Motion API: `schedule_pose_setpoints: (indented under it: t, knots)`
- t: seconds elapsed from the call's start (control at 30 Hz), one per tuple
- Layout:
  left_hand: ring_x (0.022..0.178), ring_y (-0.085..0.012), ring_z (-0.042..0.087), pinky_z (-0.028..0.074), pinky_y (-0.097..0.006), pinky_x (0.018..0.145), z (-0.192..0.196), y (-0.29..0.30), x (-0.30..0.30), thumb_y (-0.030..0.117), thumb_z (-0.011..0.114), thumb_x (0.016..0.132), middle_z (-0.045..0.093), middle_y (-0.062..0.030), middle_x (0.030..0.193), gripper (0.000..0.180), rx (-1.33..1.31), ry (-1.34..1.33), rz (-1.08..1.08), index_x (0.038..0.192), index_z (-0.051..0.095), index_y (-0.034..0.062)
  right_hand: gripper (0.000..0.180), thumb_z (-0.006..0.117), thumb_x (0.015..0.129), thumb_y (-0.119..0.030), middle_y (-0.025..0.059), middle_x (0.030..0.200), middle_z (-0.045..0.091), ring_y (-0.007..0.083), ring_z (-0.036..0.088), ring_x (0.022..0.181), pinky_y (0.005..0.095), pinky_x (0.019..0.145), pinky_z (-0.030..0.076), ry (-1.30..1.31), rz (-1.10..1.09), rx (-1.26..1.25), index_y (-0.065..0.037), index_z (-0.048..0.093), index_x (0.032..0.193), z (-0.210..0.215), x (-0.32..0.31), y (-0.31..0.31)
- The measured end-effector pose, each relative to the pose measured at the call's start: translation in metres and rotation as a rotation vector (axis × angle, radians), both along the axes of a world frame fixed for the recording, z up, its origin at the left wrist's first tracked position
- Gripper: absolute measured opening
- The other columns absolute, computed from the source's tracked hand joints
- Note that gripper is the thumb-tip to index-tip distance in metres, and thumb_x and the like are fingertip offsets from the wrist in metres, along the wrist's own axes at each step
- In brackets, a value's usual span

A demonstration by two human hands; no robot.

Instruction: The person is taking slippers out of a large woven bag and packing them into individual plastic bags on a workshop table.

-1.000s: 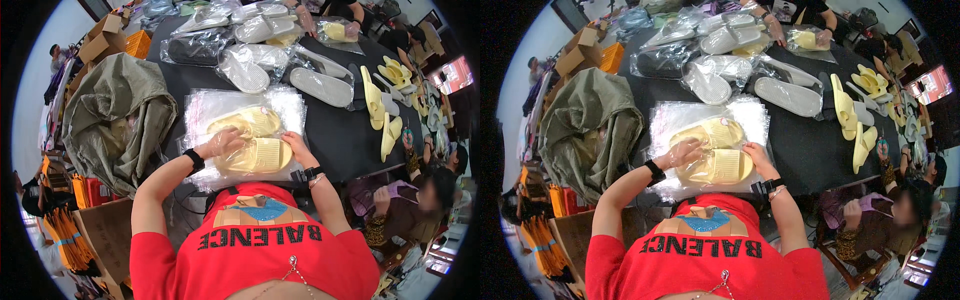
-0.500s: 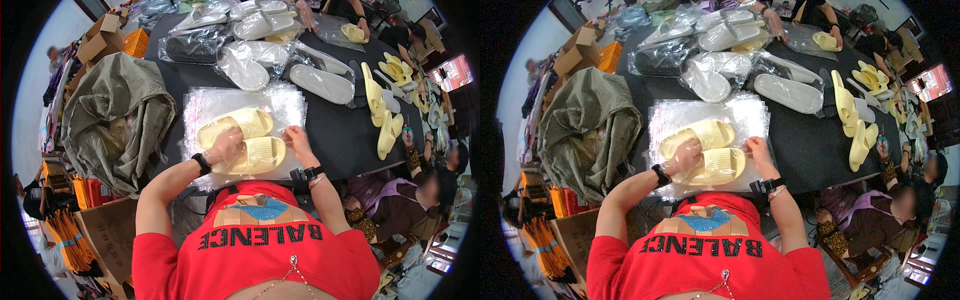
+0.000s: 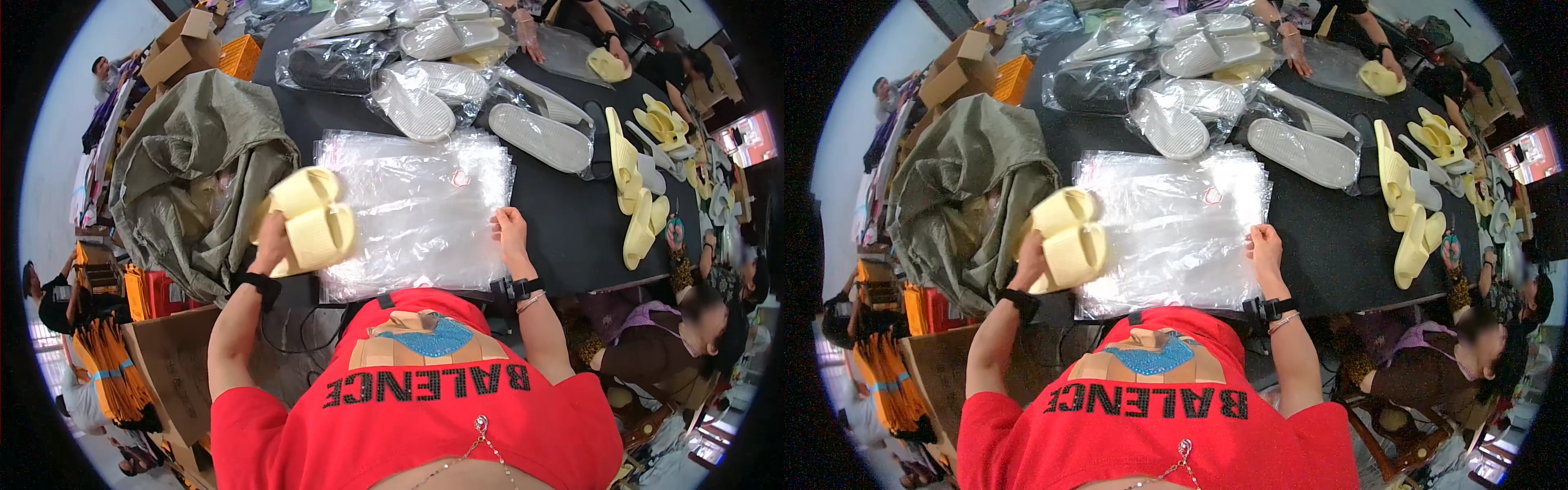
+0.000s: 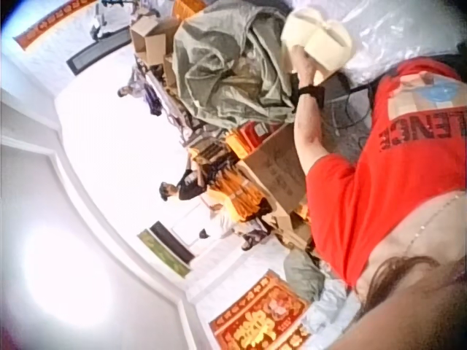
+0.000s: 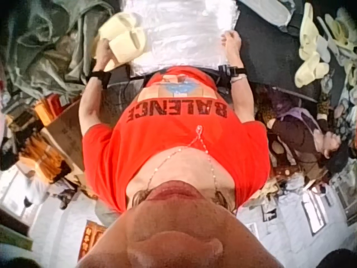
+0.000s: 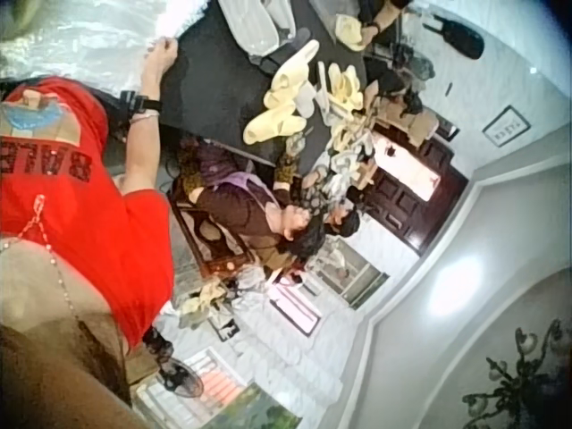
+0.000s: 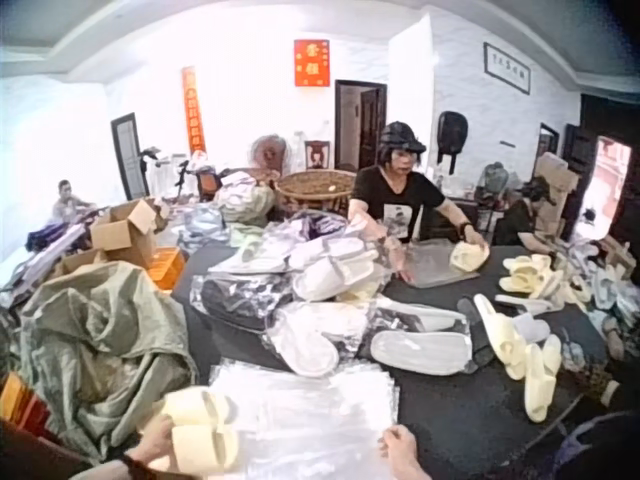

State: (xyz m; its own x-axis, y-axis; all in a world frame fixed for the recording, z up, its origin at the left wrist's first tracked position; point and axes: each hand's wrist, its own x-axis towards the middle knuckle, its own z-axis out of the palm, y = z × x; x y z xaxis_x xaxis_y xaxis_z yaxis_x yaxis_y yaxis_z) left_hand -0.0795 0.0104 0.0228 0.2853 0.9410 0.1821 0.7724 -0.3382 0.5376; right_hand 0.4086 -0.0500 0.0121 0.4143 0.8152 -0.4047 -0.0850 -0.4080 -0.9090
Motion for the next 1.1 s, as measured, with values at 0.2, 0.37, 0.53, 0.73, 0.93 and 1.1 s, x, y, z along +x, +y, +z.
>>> schedule_pose_setpoints:
  t: [0.2,0.37,0.53,0.73,0.93,1.1]
  knots:
    - [0.093,-0.0147,0.055,0.044,-0.026,0.079,0.088,0.024,-0.002,0.004,0.049,0.087,0.061,-0.0089,0.101,0.020,-0.003,-0.675,0.443,0.105,0.054,-0.0031,0.013,0.049,0.091,-0.019,0.0050,0.085,0.060,0.0097,0.054,0.066,0.0223,0.054,0.046,0.103,-0.060,0.083,-0.007,0.051,0.095,0.006,-0.002,0.000]
    - [0.082,-0.0188,0.057,0.046,-0.030,0.069,0.135,0.041,0.079,-0.002,0.048,0.080,0.061,-0.0125,0.089,0.018,0.030,-0.479,0.277,0.097,0.053,-0.0014,0.014,0.047,0.092,-0.018,0.0070,0.089,0.061,0.0116,0.056,0.071,0.0243,0.058,0.047,0.175,-0.022,0.068,-0.006,0.048,0.101,0.007,-0.016,-0.002]
    - [0.086,-0.0353,0.050,0.044,-0.042,0.074,0.078,0.007,0.194,0.005,0.057,0.069,0.053,-0.0161,0.089,0.018,-0.025,-0.033,-0.249,0.086,0.051,0.0014,0.014,0.049,0.091,-0.016,0.0069,0.092,0.061,0.0136,0.058,0.074,0.0254,0.060,0.048,0.154,-0.017,0.106,-0.007,0.049,0.101,-0.001,-0.023,-0.003]
    - [0.086,-0.0323,0.050,0.044,-0.041,0.072,-0.006,0.011,0.173,0.006,0.056,0.071,0.053,-0.0128,0.087,0.013,0.117,0.154,-0.249,0.082,0.050,0.0013,0.019,0.052,0.088,-0.009,0.0082,0.092,0.061,0.0123,0.058,0.072,0.0245,0.060,0.048,0.182,0.142,-0.059,-0.004,0.047,0.105,-0.015,-0.001,-0.017]
    - [0.085,-0.0327,0.048,0.043,-0.041,0.072,-0.013,0.014,0.170,0.006,0.057,0.071,0.052,-0.0128,0.088,0.014,0.102,0.115,-0.275,0.084,0.051,0.0021,0.036,0.060,0.083,-0.022,0.0060,0.085,0.060,0.0121,0.056,0.068,0.0254,0.052,0.044,-0.004,0.192,-0.120,-0.002,0.050,0.113,0.025,0.011,0.045]
    - [0.085,-0.0315,0.049,0.043,-0.041,0.071,-0.013,0.014,0.171,0.008,0.058,0.073,0.053,-0.0122,0.089,0.013,0.115,0.156,-0.263,0.083,0.051,0.0024,0.027,0.056,0.086,-0.026,0.0037,0.085,0.061,0.0107,0.055,0.068,0.0269,0.051,0.043,-0.180,0.241,-0.067,-0.005,0.056,0.102,0.021,0.012,0.093]
